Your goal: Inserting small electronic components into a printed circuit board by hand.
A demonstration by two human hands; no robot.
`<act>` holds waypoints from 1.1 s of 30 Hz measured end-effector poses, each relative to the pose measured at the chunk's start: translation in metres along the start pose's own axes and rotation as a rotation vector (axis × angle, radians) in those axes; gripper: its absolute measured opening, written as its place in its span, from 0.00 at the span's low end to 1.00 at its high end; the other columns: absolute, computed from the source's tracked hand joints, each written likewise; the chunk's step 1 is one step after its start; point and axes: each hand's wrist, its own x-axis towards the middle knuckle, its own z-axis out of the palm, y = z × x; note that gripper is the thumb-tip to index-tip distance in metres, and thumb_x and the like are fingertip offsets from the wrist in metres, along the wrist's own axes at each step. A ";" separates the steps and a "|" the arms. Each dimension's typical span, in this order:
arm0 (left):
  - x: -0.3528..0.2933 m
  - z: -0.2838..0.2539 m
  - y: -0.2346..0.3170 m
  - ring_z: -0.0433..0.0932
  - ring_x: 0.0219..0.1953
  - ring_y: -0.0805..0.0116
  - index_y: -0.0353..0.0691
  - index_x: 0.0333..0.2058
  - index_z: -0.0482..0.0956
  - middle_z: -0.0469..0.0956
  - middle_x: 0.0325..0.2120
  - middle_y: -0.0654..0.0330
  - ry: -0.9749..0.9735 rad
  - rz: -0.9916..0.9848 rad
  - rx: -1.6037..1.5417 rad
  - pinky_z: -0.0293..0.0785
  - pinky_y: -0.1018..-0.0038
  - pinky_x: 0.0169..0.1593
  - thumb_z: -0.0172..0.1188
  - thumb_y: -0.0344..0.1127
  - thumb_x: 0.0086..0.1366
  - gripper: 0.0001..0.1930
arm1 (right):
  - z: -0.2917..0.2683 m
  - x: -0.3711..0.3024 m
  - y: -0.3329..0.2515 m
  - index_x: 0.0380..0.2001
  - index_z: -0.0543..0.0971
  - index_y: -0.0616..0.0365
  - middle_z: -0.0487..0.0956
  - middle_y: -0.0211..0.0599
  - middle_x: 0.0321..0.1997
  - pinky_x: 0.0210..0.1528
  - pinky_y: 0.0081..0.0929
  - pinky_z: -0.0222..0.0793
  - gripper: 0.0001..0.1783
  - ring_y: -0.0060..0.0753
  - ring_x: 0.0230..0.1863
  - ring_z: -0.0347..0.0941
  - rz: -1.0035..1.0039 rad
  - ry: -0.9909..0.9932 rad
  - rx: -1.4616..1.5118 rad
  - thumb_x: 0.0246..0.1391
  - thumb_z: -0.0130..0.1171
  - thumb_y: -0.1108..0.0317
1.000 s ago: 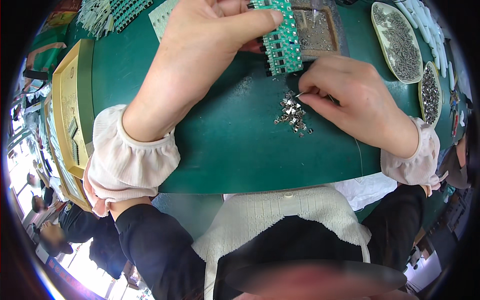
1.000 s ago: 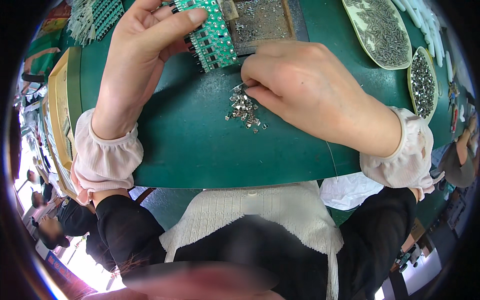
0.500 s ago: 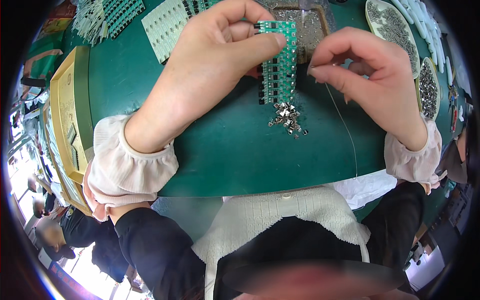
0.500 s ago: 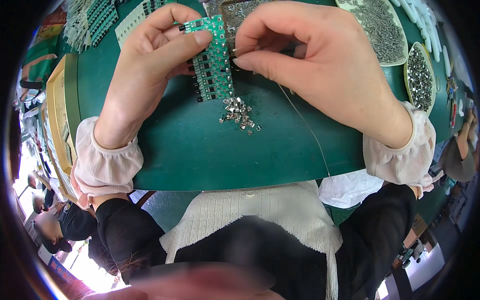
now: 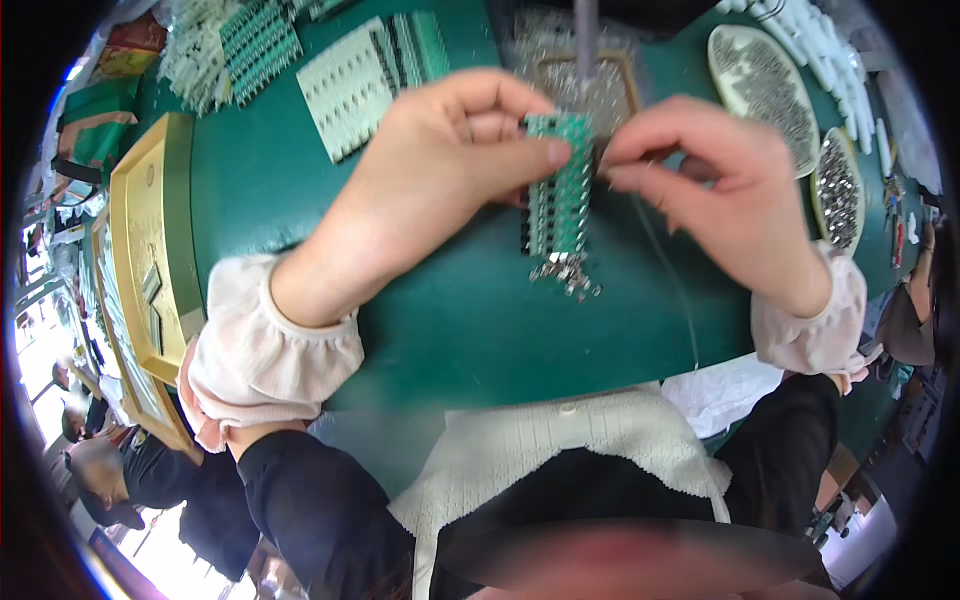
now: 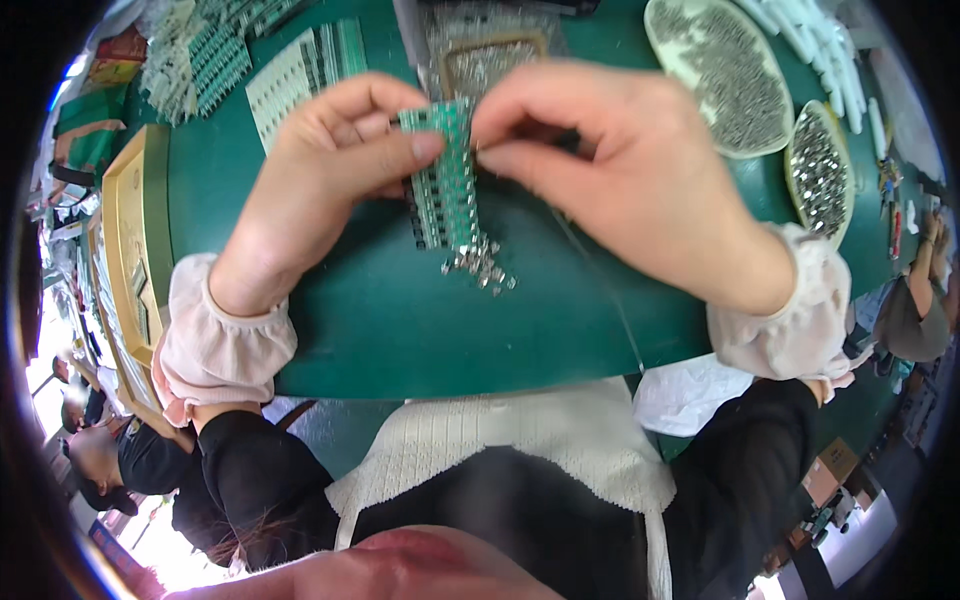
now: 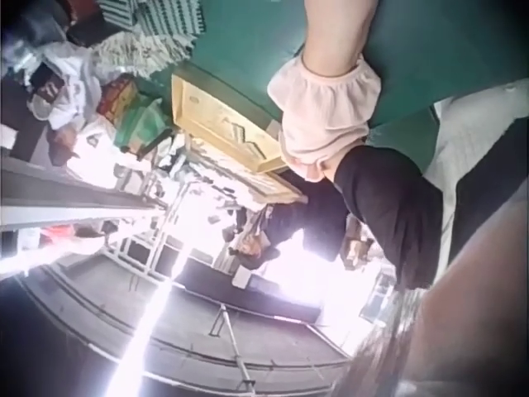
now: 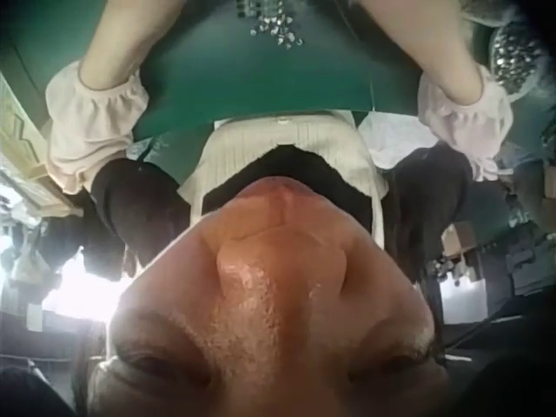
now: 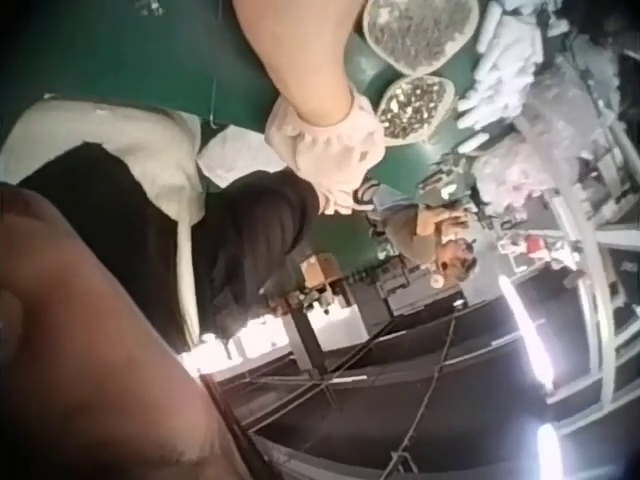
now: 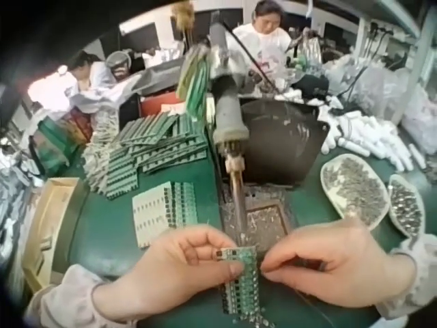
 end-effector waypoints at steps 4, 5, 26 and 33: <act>-0.003 0.002 -0.003 0.80 0.34 0.83 0.41 0.44 0.78 0.84 0.36 0.68 -0.018 0.002 0.007 0.74 0.85 0.36 0.63 0.27 0.66 0.08 | 0.004 -0.004 0.002 0.34 0.83 0.61 0.81 0.32 0.33 0.25 0.17 0.67 0.07 0.21 0.29 0.75 -0.116 0.062 -0.138 0.50 0.68 0.78; -0.003 0.001 -0.005 0.80 0.34 0.83 0.41 0.43 0.77 0.83 0.35 0.68 -0.015 -0.025 -0.003 0.74 0.85 0.36 0.63 0.27 0.66 0.08 | 0.006 -0.003 0.004 0.33 0.83 0.60 0.80 0.33 0.32 0.26 0.19 0.67 0.07 0.24 0.29 0.76 -0.166 0.060 -0.160 0.49 0.69 0.78; -0.008 -0.003 -0.008 0.83 0.36 0.74 0.39 0.41 0.76 0.84 0.36 0.61 -0.048 -0.125 -0.307 0.83 0.77 0.40 0.61 0.27 0.68 0.05 | 0.010 -0.004 0.005 0.32 0.82 0.60 0.76 0.36 0.33 0.32 0.30 0.72 0.10 0.37 0.32 0.76 -0.461 0.079 -0.330 0.44 0.70 0.78; -0.002 -0.002 -0.005 0.82 0.36 0.75 0.39 0.42 0.75 0.83 0.36 0.62 -0.010 -0.132 -0.265 0.79 0.79 0.41 0.62 0.28 0.67 0.08 | 0.003 0.000 0.008 0.34 0.81 0.58 0.75 0.37 0.32 0.35 0.34 0.71 0.12 0.41 0.33 0.74 -0.456 0.053 -0.437 0.43 0.70 0.76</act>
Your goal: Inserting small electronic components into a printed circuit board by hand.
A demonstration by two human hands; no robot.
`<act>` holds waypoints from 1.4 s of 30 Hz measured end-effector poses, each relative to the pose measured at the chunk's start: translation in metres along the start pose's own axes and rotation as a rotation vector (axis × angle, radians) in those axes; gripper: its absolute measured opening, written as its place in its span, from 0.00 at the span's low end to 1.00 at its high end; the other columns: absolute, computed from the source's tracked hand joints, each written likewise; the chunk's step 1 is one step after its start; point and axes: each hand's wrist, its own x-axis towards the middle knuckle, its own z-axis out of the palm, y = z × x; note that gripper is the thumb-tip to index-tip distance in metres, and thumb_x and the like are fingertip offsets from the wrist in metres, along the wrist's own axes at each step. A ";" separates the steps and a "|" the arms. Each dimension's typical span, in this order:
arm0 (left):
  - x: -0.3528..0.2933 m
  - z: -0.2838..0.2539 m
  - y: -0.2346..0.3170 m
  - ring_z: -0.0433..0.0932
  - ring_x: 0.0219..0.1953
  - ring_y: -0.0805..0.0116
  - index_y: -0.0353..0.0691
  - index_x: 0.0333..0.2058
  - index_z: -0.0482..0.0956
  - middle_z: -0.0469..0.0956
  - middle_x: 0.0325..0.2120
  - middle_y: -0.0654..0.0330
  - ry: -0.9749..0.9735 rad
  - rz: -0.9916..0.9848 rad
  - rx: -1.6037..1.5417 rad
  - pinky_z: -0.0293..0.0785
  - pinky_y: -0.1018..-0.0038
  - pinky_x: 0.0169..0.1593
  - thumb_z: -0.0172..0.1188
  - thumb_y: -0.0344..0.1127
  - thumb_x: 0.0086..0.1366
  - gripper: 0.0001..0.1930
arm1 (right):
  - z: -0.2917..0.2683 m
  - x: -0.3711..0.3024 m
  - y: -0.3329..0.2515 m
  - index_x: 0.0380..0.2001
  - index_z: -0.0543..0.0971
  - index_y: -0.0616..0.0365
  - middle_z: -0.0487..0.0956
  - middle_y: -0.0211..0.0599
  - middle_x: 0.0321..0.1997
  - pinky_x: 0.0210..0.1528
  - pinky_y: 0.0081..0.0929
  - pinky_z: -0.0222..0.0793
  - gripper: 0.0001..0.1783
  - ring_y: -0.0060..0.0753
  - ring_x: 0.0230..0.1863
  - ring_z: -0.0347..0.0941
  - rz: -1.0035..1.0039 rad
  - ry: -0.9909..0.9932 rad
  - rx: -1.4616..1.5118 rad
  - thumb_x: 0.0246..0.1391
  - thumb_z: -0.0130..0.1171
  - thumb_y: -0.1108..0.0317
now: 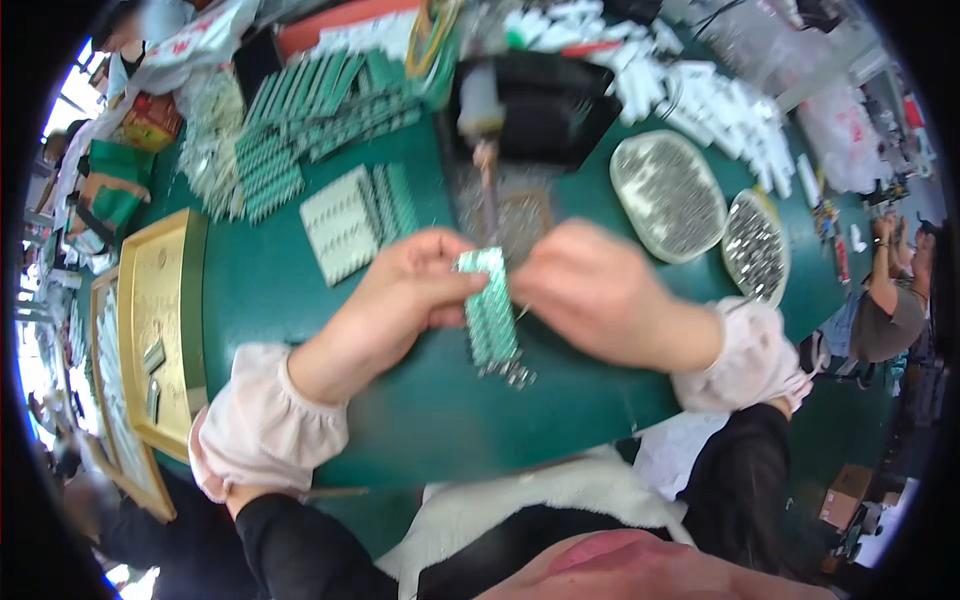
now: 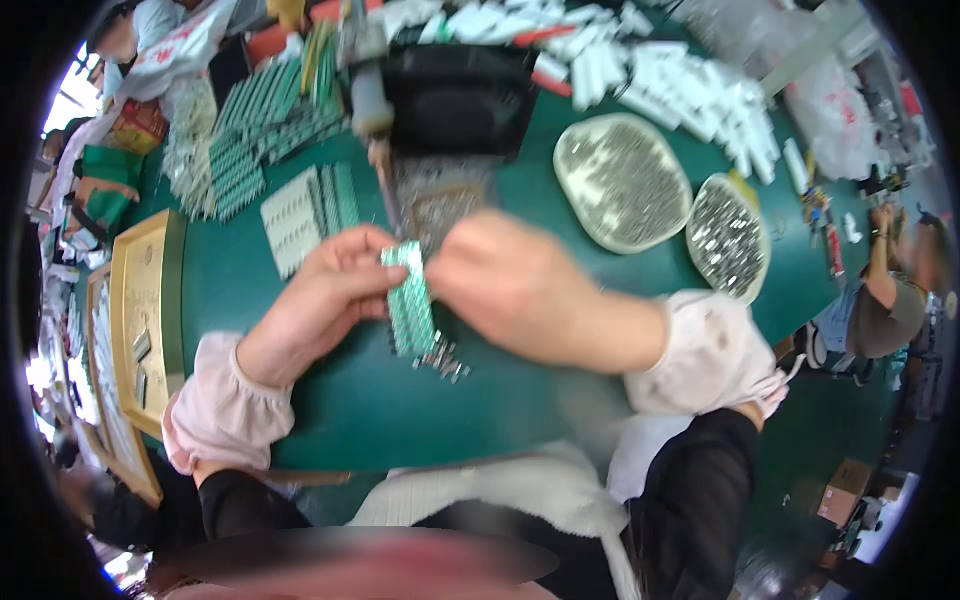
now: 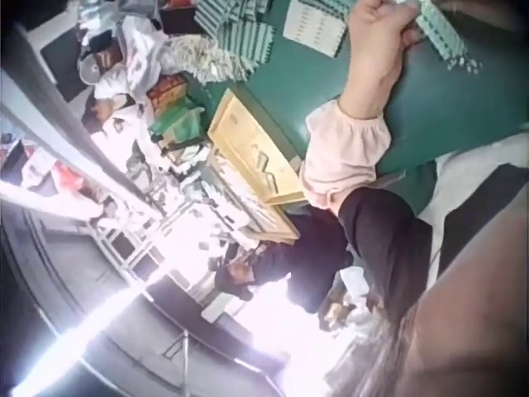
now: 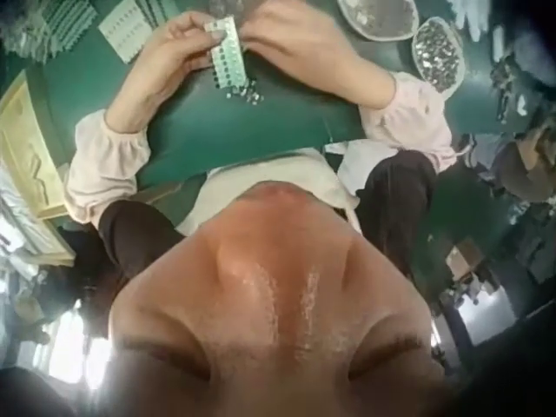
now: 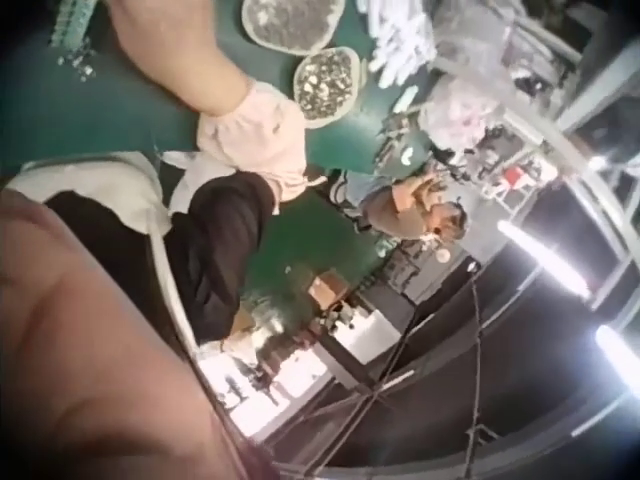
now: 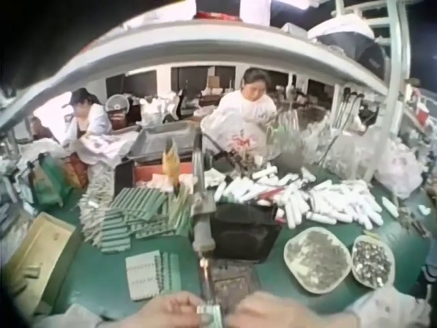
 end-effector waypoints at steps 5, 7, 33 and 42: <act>-0.001 0.003 0.011 0.82 0.37 0.76 0.39 0.43 0.74 0.84 0.36 0.61 -0.002 0.084 0.037 0.78 0.79 0.40 0.64 0.31 0.66 0.10 | -0.012 0.005 0.004 0.41 0.81 0.58 0.76 0.35 0.33 0.34 0.27 0.72 0.20 0.33 0.33 0.76 0.183 -0.079 0.076 0.41 0.73 0.76; 0.004 -0.001 0.007 0.82 0.36 0.77 0.40 0.44 0.74 0.83 0.36 0.63 -0.004 0.082 0.054 0.79 0.81 0.39 0.63 0.30 0.67 0.10 | -0.009 0.004 0.007 0.40 0.81 0.59 0.76 0.35 0.33 0.33 0.26 0.73 0.19 0.32 0.32 0.76 0.177 -0.085 0.068 0.41 0.73 0.77; 0.001 0.000 0.005 0.78 0.33 0.82 0.43 0.40 0.68 0.81 0.33 0.67 -0.013 0.292 0.190 0.72 0.83 0.35 0.63 0.27 0.66 0.11 | -0.023 0.017 0.017 0.39 0.70 0.57 0.82 0.29 0.28 0.26 0.11 0.66 0.07 0.16 0.27 0.77 0.794 -0.370 0.940 0.62 0.58 0.76; -0.001 0.007 0.011 0.73 0.31 0.86 0.44 0.39 0.69 0.79 0.30 0.70 0.030 0.382 0.219 0.63 0.83 0.32 0.64 0.29 0.66 0.11 | -0.005 0.011 -0.005 0.35 0.73 0.59 0.69 0.18 0.23 0.23 0.12 0.48 0.04 0.05 0.21 0.58 0.365 0.001 0.243 0.63 0.58 0.75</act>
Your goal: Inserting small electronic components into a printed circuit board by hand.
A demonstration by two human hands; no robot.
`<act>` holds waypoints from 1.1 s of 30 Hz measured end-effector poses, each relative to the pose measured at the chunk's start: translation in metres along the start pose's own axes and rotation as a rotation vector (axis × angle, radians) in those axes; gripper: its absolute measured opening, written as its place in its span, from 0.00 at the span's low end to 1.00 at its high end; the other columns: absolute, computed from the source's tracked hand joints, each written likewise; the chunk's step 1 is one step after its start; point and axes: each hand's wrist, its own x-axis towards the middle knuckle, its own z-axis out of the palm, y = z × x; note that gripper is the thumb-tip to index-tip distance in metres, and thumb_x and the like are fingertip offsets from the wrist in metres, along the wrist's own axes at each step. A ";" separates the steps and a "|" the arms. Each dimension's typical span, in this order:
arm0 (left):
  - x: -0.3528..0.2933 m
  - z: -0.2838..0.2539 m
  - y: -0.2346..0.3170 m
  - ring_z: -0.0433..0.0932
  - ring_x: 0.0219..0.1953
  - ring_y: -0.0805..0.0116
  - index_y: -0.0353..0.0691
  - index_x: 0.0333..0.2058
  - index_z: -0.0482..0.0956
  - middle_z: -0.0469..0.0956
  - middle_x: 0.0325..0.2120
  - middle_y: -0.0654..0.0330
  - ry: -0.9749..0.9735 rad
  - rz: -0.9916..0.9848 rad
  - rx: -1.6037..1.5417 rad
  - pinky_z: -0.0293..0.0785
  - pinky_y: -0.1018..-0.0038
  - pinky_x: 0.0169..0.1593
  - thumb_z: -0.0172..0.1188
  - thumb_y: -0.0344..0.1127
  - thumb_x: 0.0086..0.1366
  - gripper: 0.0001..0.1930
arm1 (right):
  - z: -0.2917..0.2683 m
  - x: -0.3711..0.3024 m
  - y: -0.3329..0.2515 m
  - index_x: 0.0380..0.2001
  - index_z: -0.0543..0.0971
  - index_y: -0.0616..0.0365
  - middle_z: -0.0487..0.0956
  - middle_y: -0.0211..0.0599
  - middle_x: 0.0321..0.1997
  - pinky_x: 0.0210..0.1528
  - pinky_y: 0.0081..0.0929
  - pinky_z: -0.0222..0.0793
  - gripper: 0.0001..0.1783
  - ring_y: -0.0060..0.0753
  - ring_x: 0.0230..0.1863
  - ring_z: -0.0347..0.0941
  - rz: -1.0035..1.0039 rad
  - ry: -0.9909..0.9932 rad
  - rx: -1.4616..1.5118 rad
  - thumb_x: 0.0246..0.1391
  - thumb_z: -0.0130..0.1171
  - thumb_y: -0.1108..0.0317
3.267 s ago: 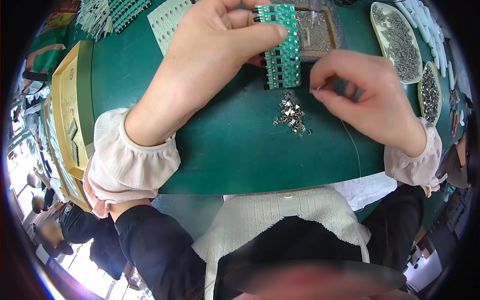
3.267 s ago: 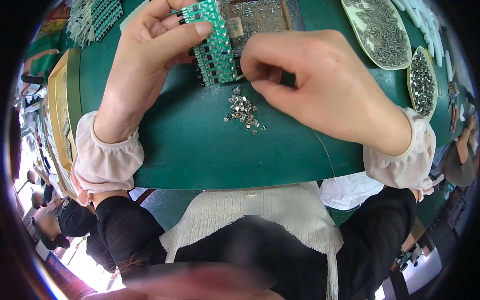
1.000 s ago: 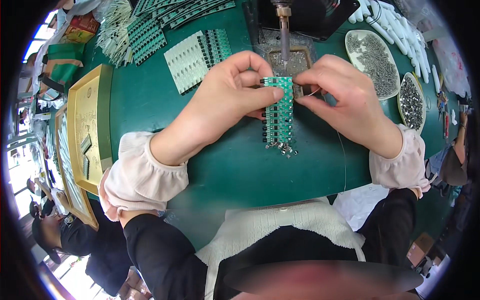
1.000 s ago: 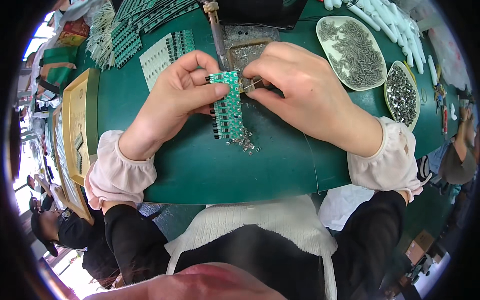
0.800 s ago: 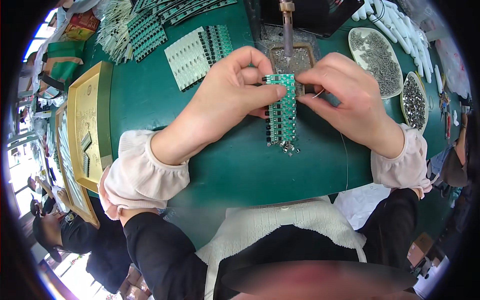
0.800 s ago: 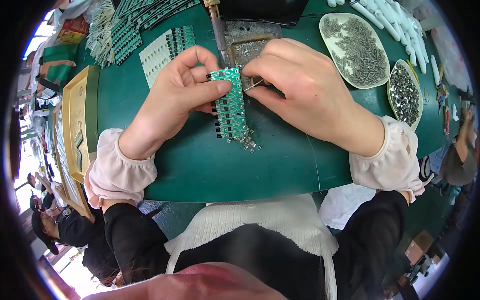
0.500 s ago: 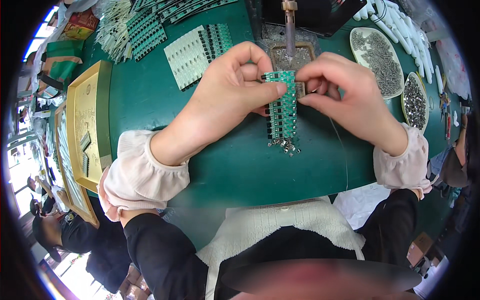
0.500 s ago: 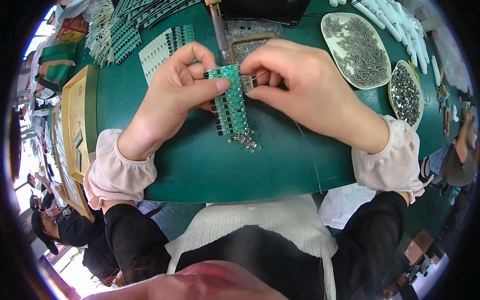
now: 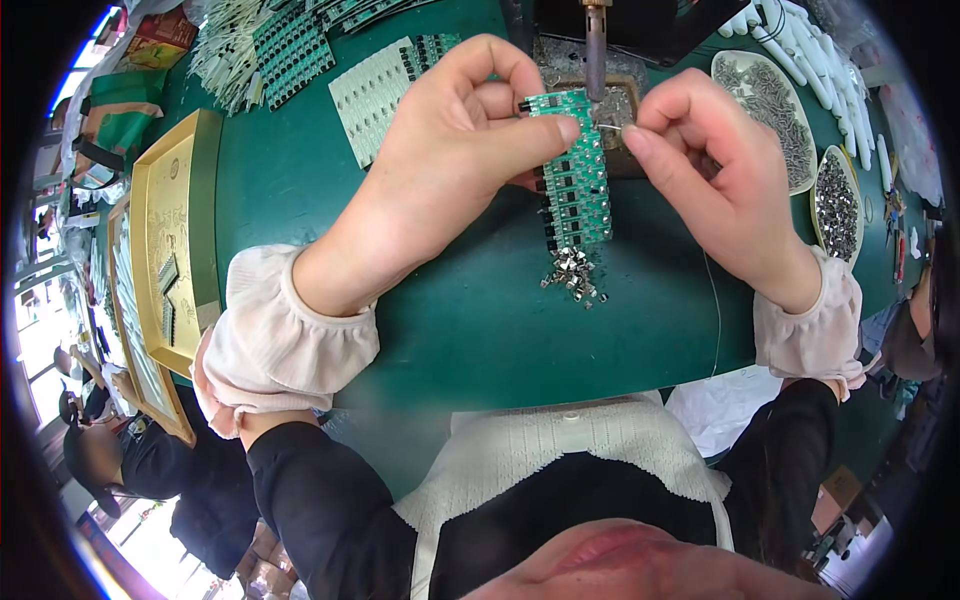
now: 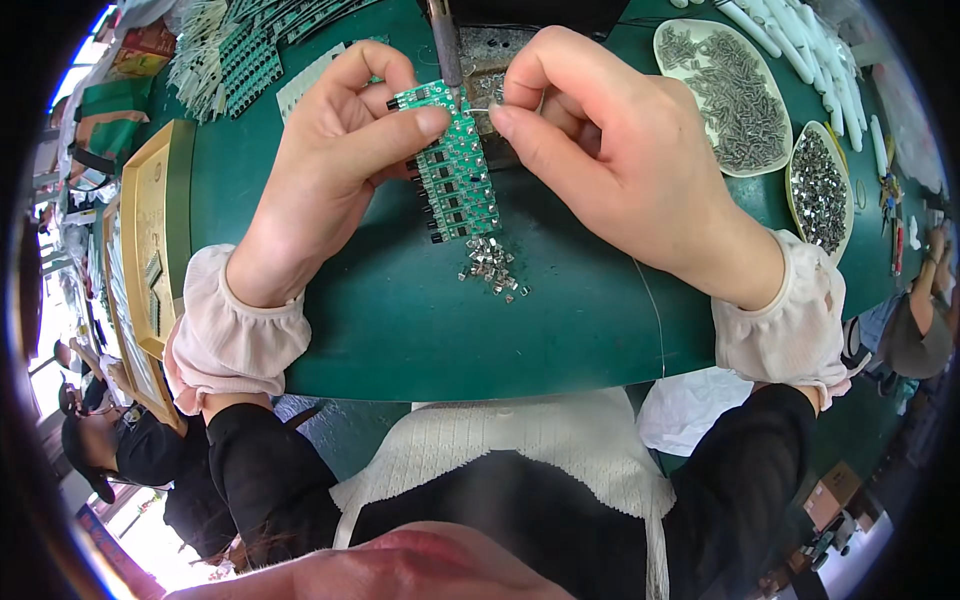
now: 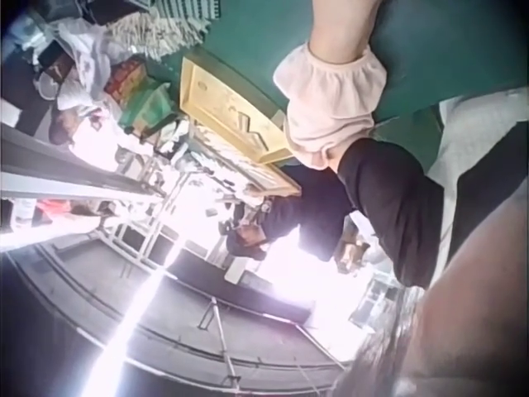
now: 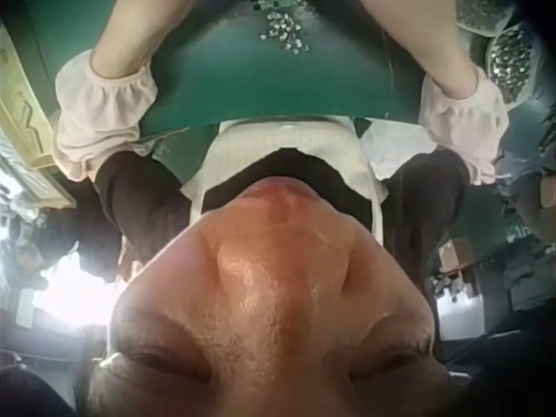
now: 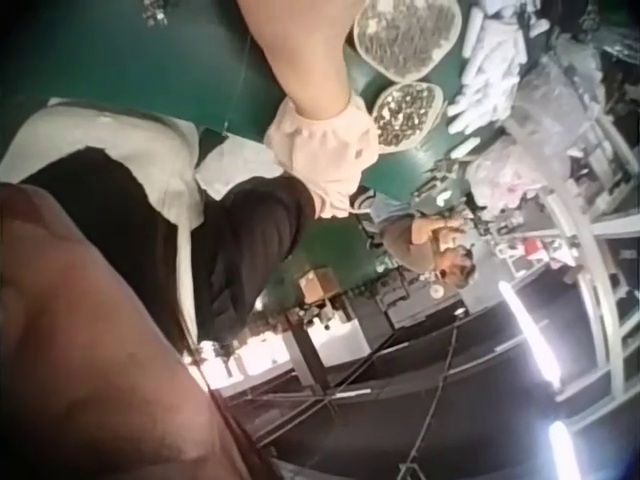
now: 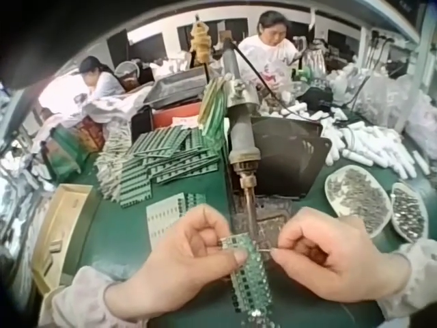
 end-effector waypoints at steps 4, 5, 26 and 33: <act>0.000 0.002 0.004 0.73 0.30 0.86 0.44 0.39 0.69 0.78 0.30 0.70 -0.002 0.008 0.001 0.63 0.83 0.32 0.64 0.29 0.66 0.11 | 0.003 -0.001 0.001 0.35 0.73 0.60 0.70 0.19 0.25 0.23 0.11 0.49 0.04 0.04 0.22 0.58 -0.030 0.045 -0.020 0.62 0.59 0.77; 0.001 0.003 0.004 0.73 0.30 0.86 0.44 0.39 0.69 0.78 0.29 0.71 0.002 0.023 0.001 0.64 0.84 0.32 0.64 0.29 0.65 0.11 | 0.004 -0.002 0.001 0.35 0.74 0.61 0.70 0.19 0.25 0.23 0.10 0.49 0.04 0.04 0.22 0.58 -0.023 0.060 -0.011 0.62 0.59 0.78; 0.021 -0.012 -0.013 0.76 0.33 0.83 0.41 0.41 0.68 0.79 0.33 0.66 -0.331 0.501 -0.017 0.69 0.84 0.36 0.64 0.23 0.65 0.12 | 0.002 -0.004 0.007 0.35 0.73 0.59 0.70 0.19 0.24 0.23 0.10 0.53 0.05 0.05 0.22 0.61 0.086 0.038 0.079 0.63 0.60 0.75; 0.054 -0.038 -0.035 0.77 0.35 0.81 0.38 0.42 0.67 0.78 0.36 0.63 -0.660 0.927 -0.049 0.74 0.84 0.39 0.64 0.19 0.63 0.15 | -0.009 0.001 0.000 0.32 0.71 0.58 0.69 0.19 0.21 0.22 0.13 0.55 0.08 0.08 0.21 0.63 0.184 -0.098 0.145 0.61 0.62 0.73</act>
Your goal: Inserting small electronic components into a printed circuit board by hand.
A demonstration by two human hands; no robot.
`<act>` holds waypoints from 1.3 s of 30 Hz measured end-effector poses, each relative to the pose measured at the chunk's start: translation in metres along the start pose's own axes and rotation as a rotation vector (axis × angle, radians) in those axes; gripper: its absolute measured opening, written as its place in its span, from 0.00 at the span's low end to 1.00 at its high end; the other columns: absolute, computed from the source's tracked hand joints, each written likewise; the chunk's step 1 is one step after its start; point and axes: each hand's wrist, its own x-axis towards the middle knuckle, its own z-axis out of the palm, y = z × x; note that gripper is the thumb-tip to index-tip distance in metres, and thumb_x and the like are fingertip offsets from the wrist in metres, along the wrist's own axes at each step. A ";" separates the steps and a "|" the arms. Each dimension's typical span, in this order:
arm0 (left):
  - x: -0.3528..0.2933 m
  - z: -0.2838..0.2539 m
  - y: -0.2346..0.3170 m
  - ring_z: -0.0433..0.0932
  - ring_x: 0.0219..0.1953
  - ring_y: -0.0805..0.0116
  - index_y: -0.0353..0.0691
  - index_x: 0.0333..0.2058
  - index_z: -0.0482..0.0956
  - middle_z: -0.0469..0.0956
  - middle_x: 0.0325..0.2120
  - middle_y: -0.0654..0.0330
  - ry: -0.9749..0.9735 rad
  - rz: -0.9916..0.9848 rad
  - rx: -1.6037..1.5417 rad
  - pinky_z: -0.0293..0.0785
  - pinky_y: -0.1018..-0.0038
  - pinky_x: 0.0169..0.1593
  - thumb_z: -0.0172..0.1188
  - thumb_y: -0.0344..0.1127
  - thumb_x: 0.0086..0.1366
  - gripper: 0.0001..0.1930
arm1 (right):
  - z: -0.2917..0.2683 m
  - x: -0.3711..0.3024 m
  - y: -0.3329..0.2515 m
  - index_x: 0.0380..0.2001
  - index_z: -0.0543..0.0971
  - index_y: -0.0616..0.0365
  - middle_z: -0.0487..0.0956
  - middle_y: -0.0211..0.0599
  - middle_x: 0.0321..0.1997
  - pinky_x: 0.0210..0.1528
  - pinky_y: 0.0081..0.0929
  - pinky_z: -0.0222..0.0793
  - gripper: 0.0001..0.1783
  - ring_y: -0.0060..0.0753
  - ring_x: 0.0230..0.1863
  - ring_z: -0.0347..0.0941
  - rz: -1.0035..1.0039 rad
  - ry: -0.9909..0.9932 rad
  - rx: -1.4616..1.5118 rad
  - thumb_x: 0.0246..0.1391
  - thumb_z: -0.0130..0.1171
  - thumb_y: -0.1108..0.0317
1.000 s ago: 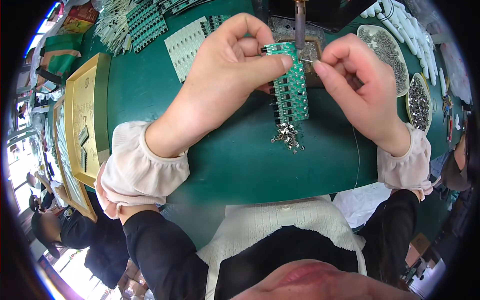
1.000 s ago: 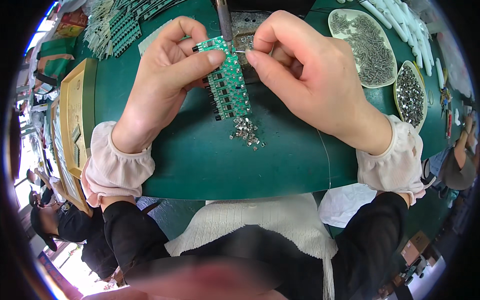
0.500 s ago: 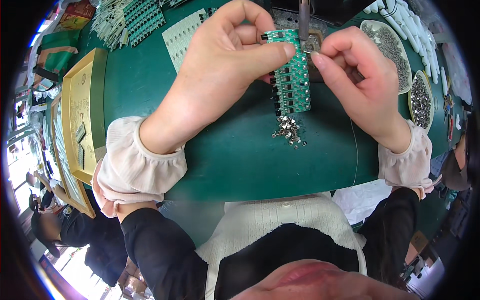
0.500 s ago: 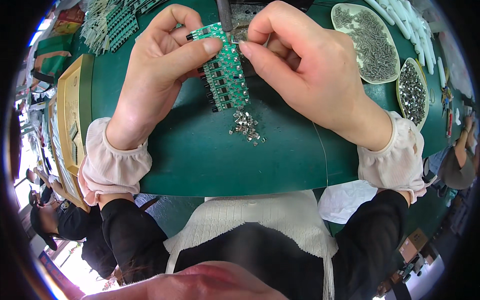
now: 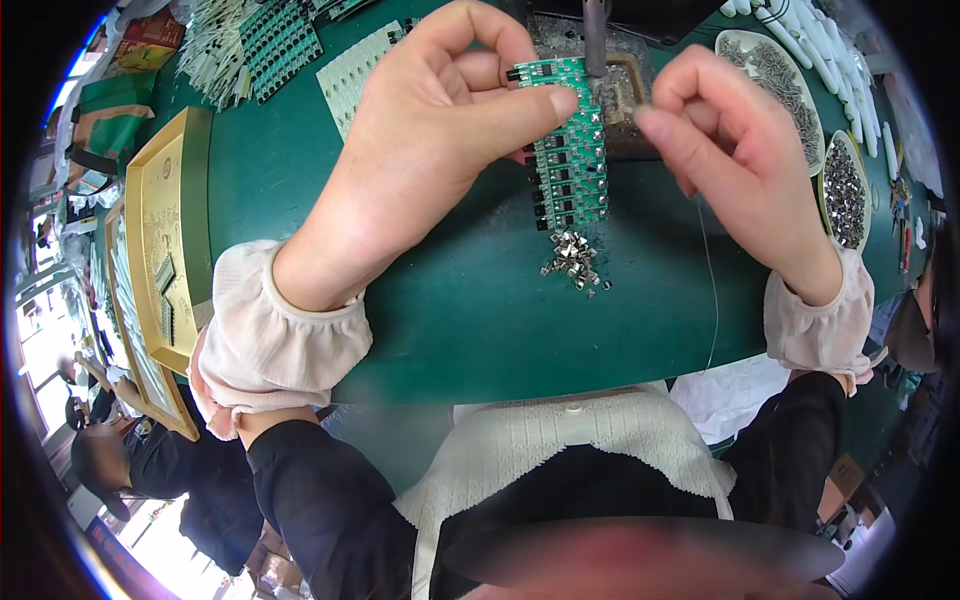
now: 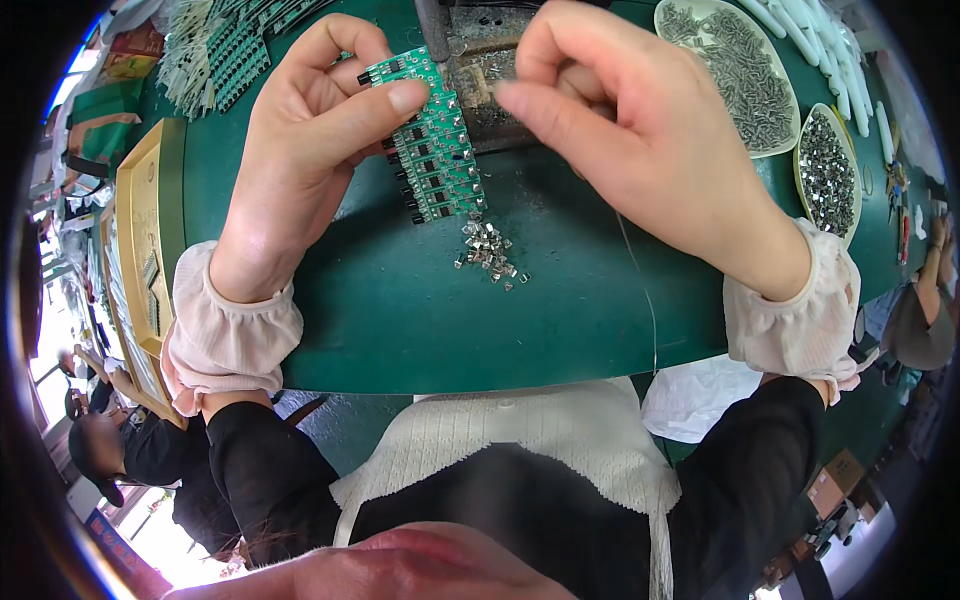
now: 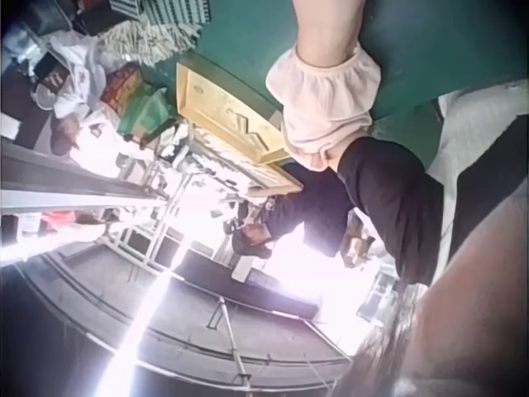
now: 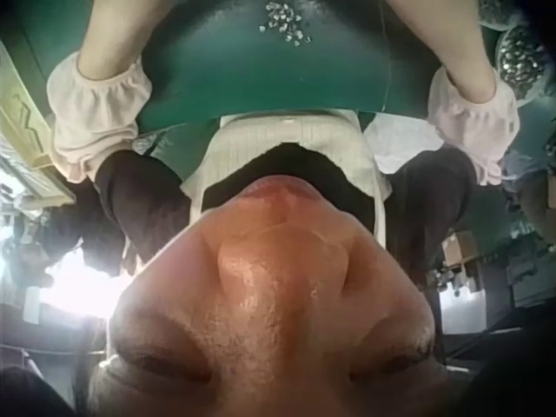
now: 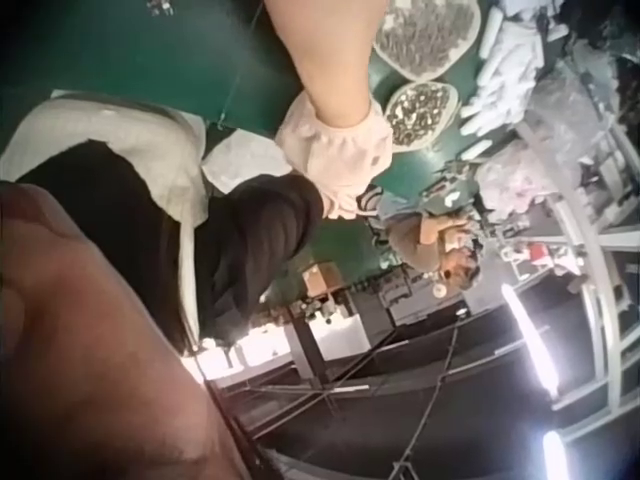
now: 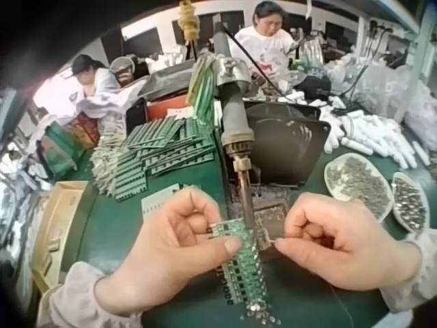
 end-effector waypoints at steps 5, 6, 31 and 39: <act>0.024 0.047 0.054 0.75 0.31 0.85 0.45 0.40 0.70 0.81 0.31 0.69 0.662 -0.952 0.061 0.65 0.84 0.32 0.63 0.28 0.66 0.10 | 0.002 -0.015 0.000 0.29 0.74 0.60 0.71 0.30 0.21 0.26 0.25 0.64 0.11 0.26 0.22 0.69 -0.031 -0.289 -0.261 0.50 0.68 0.72; 0.026 0.047 0.055 0.75 0.31 0.85 0.45 0.40 0.70 0.81 0.31 0.69 0.629 -0.983 -0.001 0.64 0.84 0.32 0.64 0.28 0.66 0.10 | 0.009 -0.019 0.006 0.30 0.74 0.61 0.72 0.35 0.24 0.30 0.32 0.67 0.11 0.35 0.26 0.71 -0.138 -0.319 -0.286 0.47 0.69 0.72; 0.018 0.045 0.048 0.78 0.32 0.79 0.40 0.37 0.71 0.80 0.30 0.65 0.667 -1.042 -0.082 0.74 0.80 0.38 0.63 0.27 0.65 0.08 | 0.008 -0.008 0.003 0.33 0.82 0.60 0.81 0.28 0.33 0.24 0.15 0.66 0.06 0.16 0.28 0.75 -0.182 -0.059 -0.069 0.50 0.67 0.79; 0.010 0.054 0.043 0.76 0.33 0.85 0.40 0.38 0.73 0.79 0.32 0.70 0.516 -1.042 0.130 0.71 0.86 0.36 0.63 0.24 0.65 0.07 | 0.011 -0.006 0.003 0.36 0.83 0.61 0.82 0.27 0.35 0.24 0.12 0.68 0.06 0.12 0.30 0.75 -0.069 0.035 -0.016 0.53 0.65 0.80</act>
